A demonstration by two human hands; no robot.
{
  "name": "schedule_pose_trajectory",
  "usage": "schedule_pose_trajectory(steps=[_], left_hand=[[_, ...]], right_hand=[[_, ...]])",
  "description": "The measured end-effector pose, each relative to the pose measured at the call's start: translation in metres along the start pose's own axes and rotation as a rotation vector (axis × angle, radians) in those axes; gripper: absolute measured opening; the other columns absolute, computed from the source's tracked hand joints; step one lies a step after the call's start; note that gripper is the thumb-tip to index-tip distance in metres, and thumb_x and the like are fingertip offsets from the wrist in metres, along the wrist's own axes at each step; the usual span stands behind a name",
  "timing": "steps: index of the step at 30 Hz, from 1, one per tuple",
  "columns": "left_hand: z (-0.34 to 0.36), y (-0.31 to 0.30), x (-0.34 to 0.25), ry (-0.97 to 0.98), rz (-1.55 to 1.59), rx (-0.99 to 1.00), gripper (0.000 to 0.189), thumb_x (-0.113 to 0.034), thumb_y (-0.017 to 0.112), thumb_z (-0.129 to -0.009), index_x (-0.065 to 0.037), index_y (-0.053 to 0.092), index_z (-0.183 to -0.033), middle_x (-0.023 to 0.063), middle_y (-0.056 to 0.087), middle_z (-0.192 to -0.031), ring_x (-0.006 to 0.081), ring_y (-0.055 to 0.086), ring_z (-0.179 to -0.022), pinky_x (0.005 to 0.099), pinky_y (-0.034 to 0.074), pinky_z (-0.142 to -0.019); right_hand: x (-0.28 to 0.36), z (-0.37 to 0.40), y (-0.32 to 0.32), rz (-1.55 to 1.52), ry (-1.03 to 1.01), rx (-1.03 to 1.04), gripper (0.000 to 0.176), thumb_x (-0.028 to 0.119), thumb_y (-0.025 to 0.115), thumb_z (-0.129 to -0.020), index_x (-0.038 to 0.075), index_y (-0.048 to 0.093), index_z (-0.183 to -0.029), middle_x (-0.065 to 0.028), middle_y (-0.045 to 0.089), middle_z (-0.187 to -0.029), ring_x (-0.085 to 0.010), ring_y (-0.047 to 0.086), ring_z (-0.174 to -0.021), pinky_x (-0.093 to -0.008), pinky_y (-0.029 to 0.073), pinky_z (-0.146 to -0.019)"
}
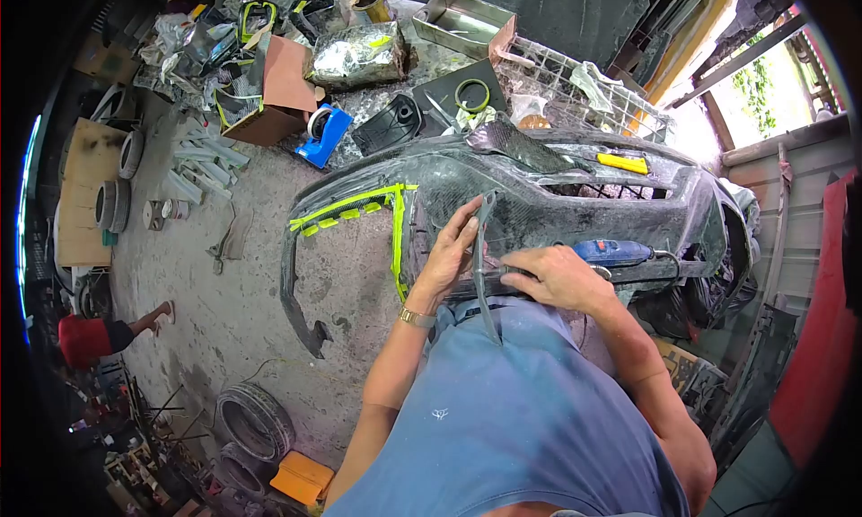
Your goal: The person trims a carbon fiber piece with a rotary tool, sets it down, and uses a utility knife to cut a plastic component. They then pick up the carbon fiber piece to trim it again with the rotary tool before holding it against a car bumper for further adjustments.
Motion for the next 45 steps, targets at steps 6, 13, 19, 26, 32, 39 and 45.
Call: schedule_pose_trajectory(steps=[6,13,19,26,32,39,45], left_hand=[[0.003,0.007,-0.007,-0.007,0.004,-0.007,0.044,-0.022,0.049,-0.101,-0.011,0.041,-0.143,-0.0032,0.052,-0.101,0.0030,0.049,-0.081,0.0183,0.045,-0.071],[-0.003,-0.002,0.001,-0.002,-0.005,-0.011,0.048,-0.022,0.050,-0.101,-0.012,0.035,-0.145,0.0007,0.055,-0.099,0.0092,0.056,-0.076,0.0207,0.049,-0.065],[-0.004,0.002,-0.002,-0.010,0.005,-0.008,0.047,-0.022,0.050,-0.101,-0.011,0.036,-0.144,0.0006,0.054,-0.098,0.0089,0.055,-0.075,0.0208,0.048,-0.065],[-0.004,0.003,-0.004,-0.026,-0.011,-0.011,0.043,-0.023,0.050,-0.101,-0.013,0.043,-0.142,-0.0042,0.051,-0.097,0.0029,0.049,-0.080,0.0177,0.046,-0.071],[-0.003,0.004,-0.006,-0.031,-0.003,-0.017,0.043,-0.024,0.051,-0.100,-0.013,0.043,-0.142,-0.0037,0.051,-0.097,0.0027,0.049,-0.079,0.0179,0.046,-0.071],[-0.004,-0.001,-0.004,-0.025,0.004,-0.010,0.044,-0.024,0.051,-0.100,-0.013,0.043,-0.142,-0.0038,0.051,-0.098,0.0022,0.049,-0.080,0.0174,0.046,-0.069],[-0.003,0.001,-0.005,-0.025,-0.003,-0.012,0.044,-0.023,0.050,-0.101,-0.012,0.042,-0.142,-0.0047,0.051,-0.098,0.0019,0.049,-0.080,0.0168,0.045,-0.068]], right_hand=[[-0.002,-0.007,-0.010,0.048,0.035,-0.082,0.034,0.034,0.055,-0.092,0.006,0.063,-0.111,-0.0173,0.067,-0.097,-0.0386,0.063,-0.089,-0.0473,0.049,-0.077],[0.002,0.005,-0.004,0.039,0.018,0.016,0.034,0.034,0.056,-0.092,0.005,0.064,-0.109,-0.0168,0.067,-0.098,-0.0383,0.063,-0.089,-0.0471,0.050,-0.077],[0.002,-0.001,-0.008,0.060,0.035,0.022,0.034,0.035,0.056,-0.092,0.006,0.063,-0.110,-0.0166,0.067,-0.097,-0.0382,0.063,-0.089,-0.0464,0.050,-0.076],[0.001,-0.003,-0.009,0.066,0.021,-0.016,0.035,0.035,0.055,-0.093,0.006,0.063,-0.111,-0.0174,0.066,-0.098,-0.0380,0.063,-0.089,-0.0477,0.050,-0.076],[-0.003,-0.005,-0.007,0.060,-0.002,-0.054,0.035,0.035,0.055,-0.092,0.005,0.062,-0.110,-0.0179,0.066,-0.097,-0.0384,0.063,-0.089,-0.0479,0.049,-0.076],[0.004,0.003,-0.001,0.031,0.026,0.171,0.035,0.036,0.055,-0.093,0.006,0.063,-0.109,-0.0174,0.067,-0.098,-0.0382,0.063,-0.090,-0.0471,0.049,-0.075],[-0.003,0.003,0.001,-0.002,-0.003,0.083,0.036,0.037,0.054,-0.093,0.006,0.063,-0.111,-0.0173,0.067,-0.100,-0.0389,0.063,-0.089,-0.0471,0.050,-0.076]])
Point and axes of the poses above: each hand's wrist, its own z-axis away from the middle knuckle, its own y-axis out of the palm, x = y × z, the point moved 3 cm from there along -z, towards the middle knuckle
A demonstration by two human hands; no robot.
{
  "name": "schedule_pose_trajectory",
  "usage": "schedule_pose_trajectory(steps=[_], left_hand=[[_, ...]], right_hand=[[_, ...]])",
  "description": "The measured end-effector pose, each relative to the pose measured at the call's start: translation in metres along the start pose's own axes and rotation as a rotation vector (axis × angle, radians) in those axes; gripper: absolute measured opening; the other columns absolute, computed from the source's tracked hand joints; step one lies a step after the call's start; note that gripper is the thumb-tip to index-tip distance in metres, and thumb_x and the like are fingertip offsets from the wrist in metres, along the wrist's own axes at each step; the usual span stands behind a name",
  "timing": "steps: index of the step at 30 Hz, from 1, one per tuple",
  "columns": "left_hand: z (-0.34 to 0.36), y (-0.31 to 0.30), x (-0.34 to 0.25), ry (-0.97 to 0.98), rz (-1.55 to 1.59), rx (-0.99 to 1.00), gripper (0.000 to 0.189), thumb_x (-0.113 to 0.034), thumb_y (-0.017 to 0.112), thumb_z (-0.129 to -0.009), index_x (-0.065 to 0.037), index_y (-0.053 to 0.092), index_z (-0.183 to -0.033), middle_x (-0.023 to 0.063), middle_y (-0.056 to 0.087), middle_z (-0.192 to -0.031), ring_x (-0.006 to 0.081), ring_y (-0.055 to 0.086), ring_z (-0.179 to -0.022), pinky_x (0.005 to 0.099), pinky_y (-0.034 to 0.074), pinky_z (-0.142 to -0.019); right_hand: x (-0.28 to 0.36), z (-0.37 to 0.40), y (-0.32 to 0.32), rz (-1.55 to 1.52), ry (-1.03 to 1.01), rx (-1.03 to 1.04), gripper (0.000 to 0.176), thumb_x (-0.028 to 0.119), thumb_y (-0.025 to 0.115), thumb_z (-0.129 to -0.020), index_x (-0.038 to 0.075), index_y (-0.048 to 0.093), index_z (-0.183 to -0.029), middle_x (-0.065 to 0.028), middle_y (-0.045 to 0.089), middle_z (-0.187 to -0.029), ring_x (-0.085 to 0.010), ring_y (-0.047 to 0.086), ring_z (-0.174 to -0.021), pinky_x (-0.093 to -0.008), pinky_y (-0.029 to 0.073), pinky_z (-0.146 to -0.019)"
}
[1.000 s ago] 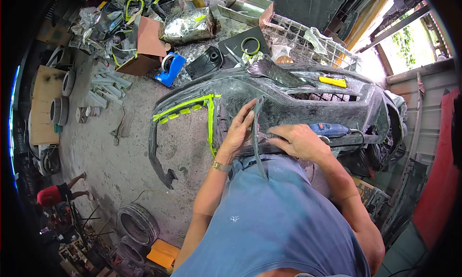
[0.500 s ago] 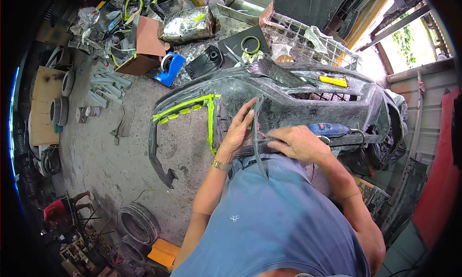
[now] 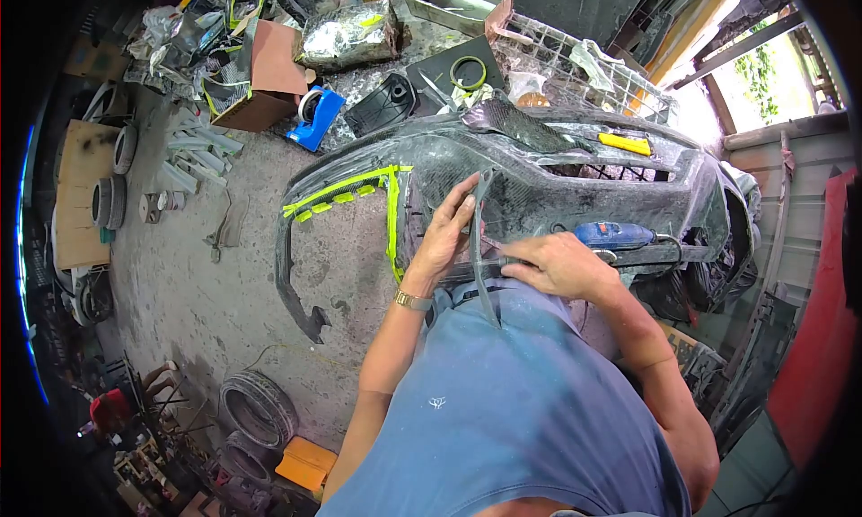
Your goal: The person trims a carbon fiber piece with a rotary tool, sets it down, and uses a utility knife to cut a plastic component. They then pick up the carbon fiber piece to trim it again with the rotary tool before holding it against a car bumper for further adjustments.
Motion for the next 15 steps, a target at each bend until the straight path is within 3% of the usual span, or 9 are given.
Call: schedule_pose_trajectory(steps=[4,7,10,13,15], left_hand=[[0.0013,0.0004,0.0006,0.007,-0.006,0.000,0.044,-0.023,0.050,-0.101,-0.012,0.042,-0.142,-0.0047,0.051,-0.098,0.0019,0.049,-0.080,0.0167,0.045,-0.067],[0.0027,0.0006,0.0002,-0.015,-0.016,-0.014,0.044,-0.024,0.050,-0.101,-0.012,0.042,-0.142,-0.0045,0.051,-0.098,0.0019,0.049,-0.079,0.0167,0.045,-0.066],[0.0025,0.0020,-0.0010,-0.003,-0.011,-0.021,0.044,-0.024,0.050,-0.101,-0.013,0.042,-0.142,-0.0045,0.051,-0.097,0.0022,0.049,-0.077,0.0169,0.045,-0.066],[0.0035,0.0019,0.0004,-0.009,-0.009,-0.002,0.044,-0.024,0.051,-0.101,-0.013,0.042,-0.142,-0.0044,0.051,-0.097,0.0024,0.049,-0.076,0.0171,0.045,-0.065],[0.0026,0.0024,0.0015,-0.005,-0.007,-0.001,0.044,-0.024,0.051,-0.101,-0.013,0.042,-0.143,-0.0043,0.051,-0.096,0.0023,0.049,-0.077,0.0172,0.045,-0.065]], right_hand=[[0.0034,0.0024,0.0028,0.020,-0.009,0.042,0.036,0.036,0.054,-0.093,0.006,0.064,-0.110,-0.0174,0.067,-0.099,-0.0388,0.063,-0.088,-0.0467,0.050,-0.075],[0.0032,0.0013,-0.0003,0.031,0.015,-0.039,0.036,0.036,0.054,-0.093,0.005,0.064,-0.109,-0.0182,0.067,-0.099,-0.0387,0.063,-0.089,-0.0463,0.050,-0.075],[0.0046,0.0051,0.0028,0.010,0.008,0.089,0.035,0.036,0.054,-0.093,0.006,0.064,-0.108,-0.0182,0.067,-0.098,-0.0386,0.063,-0.089,-0.0462,0.050,-0.075],[0.0042,0.0034,0.0027,0.010,0.007,0.068,0.035,0.036,0.055,-0.092,0.006,0.064,-0.109,-0.0176,0.067,-0.097,-0.0387,0.063,-0.089,-0.0463,0.050,-0.075],[0.0013,-0.0030,-0.0015,-0.008,-0.017,-0.057,0.035,0.036,0.055,-0.092,0.006,0.064,-0.109,-0.0170,0.068,-0.097,-0.0388,0.063,-0.088,-0.0465,0.050,-0.075]])
Point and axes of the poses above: each hand's wrist, its own z-axis away from the middle knuckle, its own y-axis out of the palm, x = y × z, the point moved 3 cm from there along -z, towards the middle knuckle
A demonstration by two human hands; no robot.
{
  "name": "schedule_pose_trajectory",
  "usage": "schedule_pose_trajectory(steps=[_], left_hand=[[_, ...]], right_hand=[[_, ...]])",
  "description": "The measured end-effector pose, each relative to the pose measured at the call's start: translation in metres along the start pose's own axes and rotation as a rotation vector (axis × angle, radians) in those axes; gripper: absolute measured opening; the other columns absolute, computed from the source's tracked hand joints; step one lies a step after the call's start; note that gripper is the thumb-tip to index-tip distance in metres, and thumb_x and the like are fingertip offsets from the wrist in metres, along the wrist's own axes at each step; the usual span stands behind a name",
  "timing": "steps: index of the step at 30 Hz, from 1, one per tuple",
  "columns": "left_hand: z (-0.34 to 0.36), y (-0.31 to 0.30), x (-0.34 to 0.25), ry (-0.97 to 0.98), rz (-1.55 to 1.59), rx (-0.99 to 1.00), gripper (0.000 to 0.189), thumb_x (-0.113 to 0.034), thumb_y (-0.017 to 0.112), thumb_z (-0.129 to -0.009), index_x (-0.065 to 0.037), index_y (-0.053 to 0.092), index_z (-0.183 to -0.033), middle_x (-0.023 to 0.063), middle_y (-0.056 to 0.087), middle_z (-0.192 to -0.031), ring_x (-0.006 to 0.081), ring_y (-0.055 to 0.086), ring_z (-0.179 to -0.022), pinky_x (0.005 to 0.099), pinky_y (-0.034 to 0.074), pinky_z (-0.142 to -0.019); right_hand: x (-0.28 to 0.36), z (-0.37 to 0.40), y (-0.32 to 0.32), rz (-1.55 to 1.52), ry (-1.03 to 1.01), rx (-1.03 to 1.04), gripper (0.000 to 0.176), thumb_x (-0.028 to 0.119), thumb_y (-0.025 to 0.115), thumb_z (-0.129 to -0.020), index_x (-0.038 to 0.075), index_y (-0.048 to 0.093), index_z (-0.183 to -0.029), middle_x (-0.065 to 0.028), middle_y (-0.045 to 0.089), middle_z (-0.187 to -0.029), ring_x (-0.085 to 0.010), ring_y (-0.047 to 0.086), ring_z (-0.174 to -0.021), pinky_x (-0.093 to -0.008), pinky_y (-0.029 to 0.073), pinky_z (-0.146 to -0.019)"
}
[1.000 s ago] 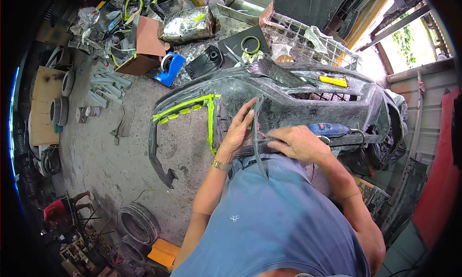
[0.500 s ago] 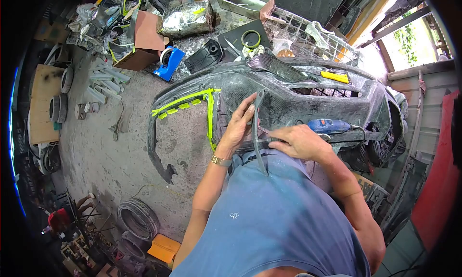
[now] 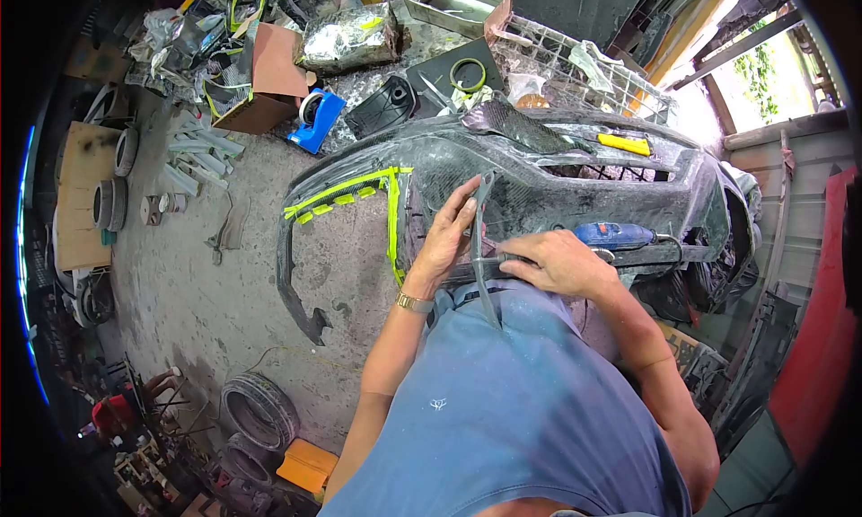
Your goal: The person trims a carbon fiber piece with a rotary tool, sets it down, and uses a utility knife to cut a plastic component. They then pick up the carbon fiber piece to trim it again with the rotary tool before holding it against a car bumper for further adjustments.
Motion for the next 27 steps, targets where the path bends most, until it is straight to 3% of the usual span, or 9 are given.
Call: schedule_pose_trajectory(steps=[8,17,22,27], left_hand=[[0.000,0.000,0.002,0.006,0.006,-0.006,0.044,-0.024,0.050,-0.101,-0.012,0.042,-0.142,-0.0043,0.051,-0.099,0.0023,0.049,-0.079,0.0165,0.044,-0.067],[0.004,0.001,-0.002,0.010,-0.009,-0.001,0.044,-0.023,0.050,-0.101,-0.011,0.042,-0.142,-0.0049,0.051,-0.098,0.0017,0.048,-0.080,0.0170,0.044,-0.068],[0.002,0.001,0.001,0.012,-0.002,0.009,0.044,-0.023,0.051,-0.101,-0.011,0.043,-0.142,-0.0050,0.050,-0.097,0.0022,0.048,-0.078,0.0176,0.044,-0.067],[0.003,0.000,0.002,0.007,0.016,0.008,0.043,-0.023,0.050,-0.101,-0.011,0.043,-0.142,-0.0048,0.051,-0.097,0.0028,0.049,-0.076,0.0175,0.044,-0.067]], right_hand=[[-0.007,-0.012,-0.006,0.023,0.017,-0.057,0.036,0.036,0.056,-0.092,0.006,0.062,-0.111,-0.0173,0.067,-0.097,-0.0396,0.063,-0.088,-0.0479,0.049,-0.075],[0.005,0.013,0.009,-0.035,-0.005,0.122,0.034,0.034,0.058,-0.091,0.006,0.065,-0.107,-0.0172,0.067,-0.097,-0.0378,0.063,-0.089,-0.0456,0.050,-0.074],[0.000,0.006,0.003,-0.019,0.035,0.006,0.033,0.035,0.058,-0.091,0.007,0.064,-0.107,-0.0166,0.067,-0.097,-0.0378,0.063,-0.088,-0.0460,0.050,-0.074],[0.001,0.010,0.006,-0.002,0.011,0.068,0.033,0.035,0.057,-0.091,0.007,0.064,-0.108,-0.0161,0.067,-0.097,-0.0375,0.063,-0.088,-0.0450,0.050,-0.074]])
Point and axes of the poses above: each hand's wrist, its own z-axis away from the middle knuckle, its own y-axis out of the palm, x = y × z, the point moved 3 cm from there along -z, towards the middle knuckle
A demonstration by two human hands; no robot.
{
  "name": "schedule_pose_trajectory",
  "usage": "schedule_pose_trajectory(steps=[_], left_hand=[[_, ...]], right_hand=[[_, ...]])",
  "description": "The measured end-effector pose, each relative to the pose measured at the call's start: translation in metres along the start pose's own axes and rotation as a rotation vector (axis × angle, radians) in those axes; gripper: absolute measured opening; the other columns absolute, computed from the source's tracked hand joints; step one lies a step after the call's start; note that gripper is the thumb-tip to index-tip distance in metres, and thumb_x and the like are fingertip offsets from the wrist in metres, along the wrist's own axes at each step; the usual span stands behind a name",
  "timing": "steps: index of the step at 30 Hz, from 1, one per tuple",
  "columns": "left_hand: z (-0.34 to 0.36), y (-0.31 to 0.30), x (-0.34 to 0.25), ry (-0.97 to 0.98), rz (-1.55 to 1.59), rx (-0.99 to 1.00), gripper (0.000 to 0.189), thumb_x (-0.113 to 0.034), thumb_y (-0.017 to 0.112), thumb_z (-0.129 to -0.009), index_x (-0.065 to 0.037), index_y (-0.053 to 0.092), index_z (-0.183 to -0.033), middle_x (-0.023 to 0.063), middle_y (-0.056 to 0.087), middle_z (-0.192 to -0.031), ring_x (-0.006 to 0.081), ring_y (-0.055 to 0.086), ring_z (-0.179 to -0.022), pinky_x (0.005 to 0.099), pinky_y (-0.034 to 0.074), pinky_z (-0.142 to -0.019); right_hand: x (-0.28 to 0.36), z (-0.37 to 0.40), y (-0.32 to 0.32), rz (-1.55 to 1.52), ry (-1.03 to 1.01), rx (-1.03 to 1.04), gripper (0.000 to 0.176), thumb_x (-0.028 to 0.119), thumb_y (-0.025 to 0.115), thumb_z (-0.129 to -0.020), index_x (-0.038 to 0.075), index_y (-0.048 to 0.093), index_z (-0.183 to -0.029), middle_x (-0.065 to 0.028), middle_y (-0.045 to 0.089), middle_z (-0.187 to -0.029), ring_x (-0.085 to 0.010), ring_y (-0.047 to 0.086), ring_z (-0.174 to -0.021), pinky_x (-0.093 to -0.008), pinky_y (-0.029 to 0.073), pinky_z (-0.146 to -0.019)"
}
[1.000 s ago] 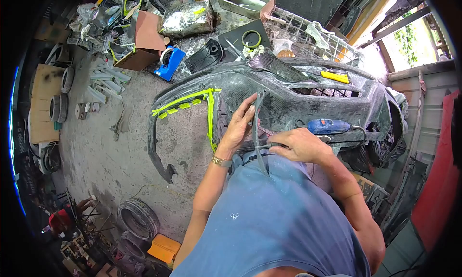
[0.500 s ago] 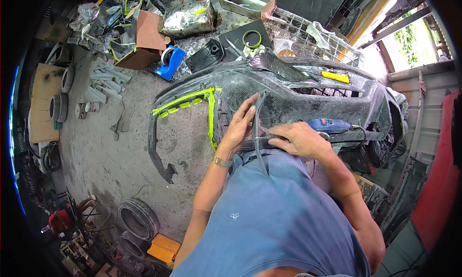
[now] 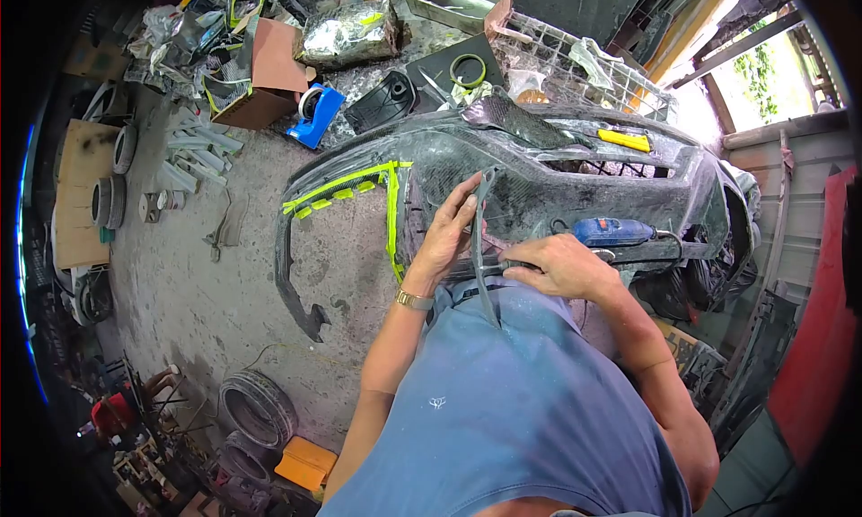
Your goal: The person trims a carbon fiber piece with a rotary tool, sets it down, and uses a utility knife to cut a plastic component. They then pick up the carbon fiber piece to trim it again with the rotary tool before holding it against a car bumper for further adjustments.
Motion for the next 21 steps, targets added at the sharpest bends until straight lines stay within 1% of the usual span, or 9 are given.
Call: schedule_pose_trajectory(steps=[1,4,7,11,13,16,17,19,21], left_hand=[[0.0006,-0.0005,0.0004,0.000,0.000,-0.001,0.043,-0.023,0.050,-0.101,-0.011,0.043,-0.142,-0.0048,0.051,-0.097,0.0028,0.049,-0.076,0.0175,0.044,-0.067],[0.0008,0.0000,0.0008,0.009,-0.007,0.011,0.043,-0.023,0.051,-0.101,-0.011,0.043,-0.142,-0.0052,0.051,-0.096,0.0025,0.048,-0.077,0.0168,0.044,-0.065],[0.0007,0.0009,-0.0010,0.009,-0.005,0.013,0.043,-0.023,0.051,-0.100,-0.011,0.043,-0.142,-0.0052,0.051,-0.096,0.0023,0.049,-0.076,0.0165,0.043,-0.064],[0.0003,0.0012,0.0008,-0.002,-0.001,0.003,0.043,-0.023,0.051,-0.100,-0.012,0.043,-0.142,-0.0052,0.052,-0.095,0.0025,0.049,-0.076,0.0165,0.043,-0.063],[0.0001,-0.0001,-0.0002,0.000,-0.009,-0.007,0.043,-0.023,0.051,-0.100,-0.012,0.043,-0.142,-0.0053,0.052,-0.095,0.0026,0.050,-0.076,0.0166,0.043,-0.064],[0.0008,0.0003,0.0004,0.010,-0.002,0.015,0.044,-0.023,0.051,-0.100,-0.012,0.043,-0.142,-0.0054,0.052,-0.096,0.0026,0.050,-0.076,0.0171,0.044,-0.065],[0.0013,0.0003,-0.0001,0.008,0.000,0.015,0.044,-0.024,0.051,-0.100,-0.012,0.043,-0.142,-0.0053,0.052,-0.096,0.0026,0.049,-0.077,0.0173,0.044,-0.065],[0.0010,-0.0001,-0.0026,0.012,-0.001,0.016,0.044,-0.024,0.051,-0.100,-0.013,0.043,-0.142,-0.0052,0.052,-0.096,0.0026,0.049,-0.077,0.0175,0.044,-0.066],[0.0004,0.0002,-0.0030,0.015,-0.013,0.004,0.044,-0.024,0.051,-0.100,-0.013,0.043,-0.142,-0.0050,0.052,-0.097,0.0025,0.049,-0.078,0.0175,0.044,-0.066]], right_hand=[[0.0017,0.0016,0.0012,0.013,0.008,0.050,0.034,0.035,0.056,-0.091,0.007,0.064,-0.108,-0.0159,0.067,-0.097,-0.0373,0.063,-0.088,-0.0446,0.050,-0.075],[0.0015,0.0017,0.0022,-0.015,-0.004,-0.008,0.033,0.035,0.056,-0.091,0.008,0.064,-0.108,-0.0158,0.067,-0.097,-0.0368,0.064,-0.088,-0.0440,0.051,-0.075],[0.0011,0.0028,0.0022,0.010,0.000,0.036,0.033,0.035,0.056,-0.091,0.007,0.064,-0.108,-0.0156,0.067,-0.097,-0.0364,0.064,-0.088,-0.0439,0.051,-0.075],[0.0044,0.0037,-0.0005,0.002,0.006,0.030,0.033,0.035,0.056,-0.091,0.007,0.065,-0.108,-0.0163,0.067,-0.097,-0.0364,0.064,-0.088,-0.0441,0.051,-0.075],[0.0066,0.0030,-0.0008,0.021,0.038,0.113,0.034,0.035,0.056,-0.091,0.007,0.064,-0.109,-0.0168,0.067,-0.097,-0.0365,0.064,-0.088,-0.0446,0.050,-0.074],[0.0020,0.0021,-0.0016,0.004,0.018,0.012,0.034,0.035,0.056,-0.091,0.007,0.065,-0.108,-0.0172,0.067,-0.096,-0.0369,0.064,-0.088,-0.0449,0.050,-0.074],[0.0030,0.0033,-0.0020,0.004,0.017,0.011,0.034,0.035,0.056,-0.091,0.007,0.065,-0.108,-0.0172,0.067,-0.096,-0.0369,0.064,-0.088,-0.0449,0.050,-0.074],[0.0067,0.0045,-0.0013,0.005,-0.007,0.118,0.034,0.036,0.056,-0.091,0.007,0.065,-0.107,-0.0172,0.068,-0.096,-0.0377,0.063,-0.088,-0.0452,0.050,-0.074],[0.0078,0.0015,-0.0031,0.007,0.007,0.101,0.034,0.035,0.056,-0.091,0.006,0.065,-0.107,-0.0174,0.068,-0.095,-0.0380,0.063,-0.087,-0.0451,0.050,-0.074]])
Point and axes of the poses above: each hand's wrist, its own z-axis away from the middle knuckle, its own y-axis out of the palm, x = y × z, the point moved 3 cm from there along -z, towards the middle knuckle
